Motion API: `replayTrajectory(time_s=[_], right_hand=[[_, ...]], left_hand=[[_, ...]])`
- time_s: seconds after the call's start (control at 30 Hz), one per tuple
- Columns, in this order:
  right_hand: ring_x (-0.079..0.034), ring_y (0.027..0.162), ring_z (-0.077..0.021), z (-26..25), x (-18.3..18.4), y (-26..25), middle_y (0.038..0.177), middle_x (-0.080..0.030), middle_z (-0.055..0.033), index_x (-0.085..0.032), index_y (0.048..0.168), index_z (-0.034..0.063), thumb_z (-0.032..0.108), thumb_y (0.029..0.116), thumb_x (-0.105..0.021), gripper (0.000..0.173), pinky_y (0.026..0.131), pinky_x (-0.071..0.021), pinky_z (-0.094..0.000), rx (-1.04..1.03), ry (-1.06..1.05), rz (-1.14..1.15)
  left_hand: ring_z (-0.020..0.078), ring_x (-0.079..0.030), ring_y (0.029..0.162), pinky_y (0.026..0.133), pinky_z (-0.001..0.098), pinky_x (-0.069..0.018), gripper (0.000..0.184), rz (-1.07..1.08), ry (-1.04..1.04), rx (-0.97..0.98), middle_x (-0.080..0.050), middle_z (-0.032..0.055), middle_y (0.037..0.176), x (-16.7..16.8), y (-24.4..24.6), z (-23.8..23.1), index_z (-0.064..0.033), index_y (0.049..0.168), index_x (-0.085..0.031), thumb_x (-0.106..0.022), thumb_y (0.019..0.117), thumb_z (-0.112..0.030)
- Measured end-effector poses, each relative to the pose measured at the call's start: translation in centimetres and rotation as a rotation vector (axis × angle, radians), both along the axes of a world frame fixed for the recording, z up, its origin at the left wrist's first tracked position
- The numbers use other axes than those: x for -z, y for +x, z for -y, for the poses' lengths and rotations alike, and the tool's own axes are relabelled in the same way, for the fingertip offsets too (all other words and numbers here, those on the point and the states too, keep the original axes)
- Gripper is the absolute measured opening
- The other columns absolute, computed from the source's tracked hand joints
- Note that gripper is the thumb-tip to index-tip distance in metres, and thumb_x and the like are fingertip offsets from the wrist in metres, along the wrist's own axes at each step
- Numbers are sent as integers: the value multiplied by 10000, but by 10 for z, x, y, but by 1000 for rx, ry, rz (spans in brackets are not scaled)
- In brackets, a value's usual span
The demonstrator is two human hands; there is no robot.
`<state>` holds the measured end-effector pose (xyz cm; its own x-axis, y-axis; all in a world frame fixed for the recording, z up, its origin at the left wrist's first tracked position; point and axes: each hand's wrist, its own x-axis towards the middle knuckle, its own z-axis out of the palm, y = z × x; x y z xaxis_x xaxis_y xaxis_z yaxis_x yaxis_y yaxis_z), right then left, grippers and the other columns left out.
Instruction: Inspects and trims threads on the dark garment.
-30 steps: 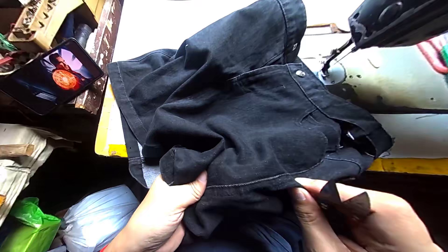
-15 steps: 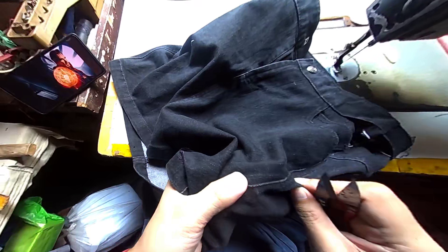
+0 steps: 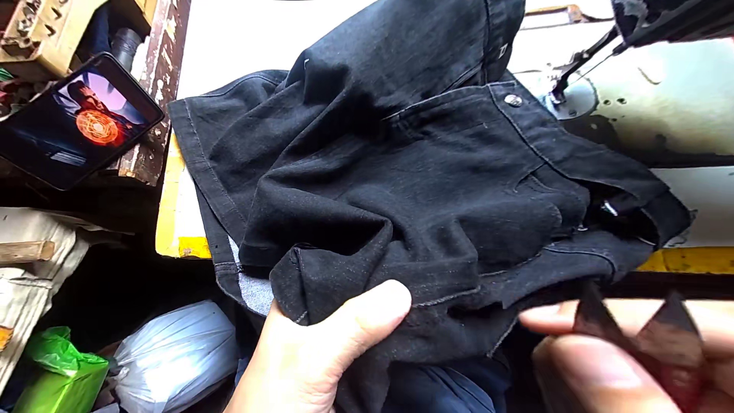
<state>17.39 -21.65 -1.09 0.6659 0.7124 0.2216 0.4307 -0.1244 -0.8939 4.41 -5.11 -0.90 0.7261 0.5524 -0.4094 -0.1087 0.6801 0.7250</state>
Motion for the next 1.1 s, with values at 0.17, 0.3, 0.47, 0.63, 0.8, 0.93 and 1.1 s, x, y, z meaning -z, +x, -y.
replayTrajectory(time_s=[0.17, 0.3, 0.47, 0.63, 0.8, 0.93, 1.1], right_hand=[[-609, 741, 18, -9, -15, -5, 913, -706, -70, -651, 1083, -32, 127, 1078, -508, 214, 626, -483, -147, -257, -58, -226], [-590, 714, 14, -12, -19, -4, 874, -692, -80, -665, 1085, -48, 116, 1076, -504, 231, 612, -465, -144, -300, -121, -263], [-595, 699, -7, -13, -19, -3, 867, -685, -86, -659, 1114, -36, 128, 1078, -502, 230, 600, -471, -165, -309, -175, -262], [-595, 698, -4, -15, -16, -4, 858, -684, -84, -657, 1105, -36, 128, 1080, -497, 231, 597, -469, -160, -296, -167, -252], [-590, 682, -20, -16, -12, -5, 830, -679, -93, -665, 1100, -36, 132, 1075, -511, 229, 585, -454, -167, -293, -144, -198], [-666, 873, 7, -16, -5, -2, 989, -734, -52, -650, 1088, -13, 73, 1035, -566, 131, 752, -546, -153, -219, -20, -197], [-617, 767, 41, -26, 11, -5, 930, -684, 84, -680, 1150, 132, 110, 929, -748, 232, 672, -540, -117, -5, 65, -104]], left_hand=[[208, -745, 912, 857, 383, -623, 185, 31, 50, -15, -739, 167, 980, 1, -2, 2, -1, 1118, -679, -699, 936, -29], [199, -747, 898, 844, 377, -625, 168, 39, 69, -27, -742, 161, 965, 3, -2, 2, -1, 1096, -685, -696, 928, -7], [210, -747, 895, 843, 386, -626, 175, 71, 81, -21, -741, 162, 969, 7, -2, 1, -2, 1099, -685, -695, 924, 3], [209, -746, 915, 857, 387, -623, 167, 96, 114, -9, -743, 158, 984, 8, -2, 0, -1, 1099, -688, -683, 932, 8], [205, -747, 911, 860, 383, -620, 151, 98, 71, -18, -745, 158, 978, 7, -1, 1, -5, 1082, -698, -683, 932, 0], [199, -746, 911, 866, 381, -618, 154, 70, 21, -36, -745, 160, 965, 9, 1, 3, -5, 1063, -710, -707, 909, 2], [201, -748, 904, 858, 378, -621, 162, 64, 25, -46, -745, 165, 957, 10, 2, 6, 1, 1057, -706, -720, 896, 8]])
